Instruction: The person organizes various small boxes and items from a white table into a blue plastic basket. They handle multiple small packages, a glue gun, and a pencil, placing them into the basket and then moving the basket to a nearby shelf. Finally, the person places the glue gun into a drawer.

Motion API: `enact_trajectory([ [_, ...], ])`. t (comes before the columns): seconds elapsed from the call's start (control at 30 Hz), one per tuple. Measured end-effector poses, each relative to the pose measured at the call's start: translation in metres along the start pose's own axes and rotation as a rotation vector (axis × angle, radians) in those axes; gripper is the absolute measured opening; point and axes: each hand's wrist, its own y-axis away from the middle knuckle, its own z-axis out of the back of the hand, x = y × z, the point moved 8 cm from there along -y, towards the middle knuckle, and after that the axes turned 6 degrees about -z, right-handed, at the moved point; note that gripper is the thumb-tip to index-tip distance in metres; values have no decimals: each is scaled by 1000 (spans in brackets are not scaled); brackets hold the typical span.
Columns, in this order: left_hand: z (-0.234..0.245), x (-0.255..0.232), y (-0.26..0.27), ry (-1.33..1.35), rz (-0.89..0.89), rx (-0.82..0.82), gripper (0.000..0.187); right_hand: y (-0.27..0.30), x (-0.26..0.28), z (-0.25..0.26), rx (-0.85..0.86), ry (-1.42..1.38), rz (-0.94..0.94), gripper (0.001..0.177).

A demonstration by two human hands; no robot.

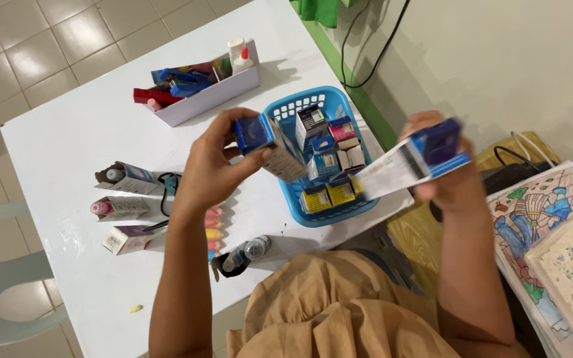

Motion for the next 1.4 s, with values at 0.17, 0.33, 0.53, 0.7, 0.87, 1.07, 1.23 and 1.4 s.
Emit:
enact_trajectory([
  [0.17,-15,44,-10,50,124,166,53,15,-17,51,-236,-179,-73,77],
  [0.33,-42,67,-22,117,8,385,56,20,-31,63,-305,-90,-106,78],
  [0.53,-77,93,-28,-118,-12,689,58,20,-44,65,-272,16,-180,76],
  [0.7,-109,100,-27,-168,-124,827,58,15,-61,66,-219,75,-272,74],
  [0.87,-127,116,-19,-266,37,878,58,8,-74,67,-163,126,-323,69],
  [1.07,-117,91,-25,-262,-36,733,71,4,-78,69,-153,146,-348,68],
  [1.23,-92,65,-49,-251,-48,369,49,0,-77,73,-178,133,-343,69],
  [1.4,-149,31,-61,-347,-408,319,33,5,-74,80,-194,136,-323,67],
])
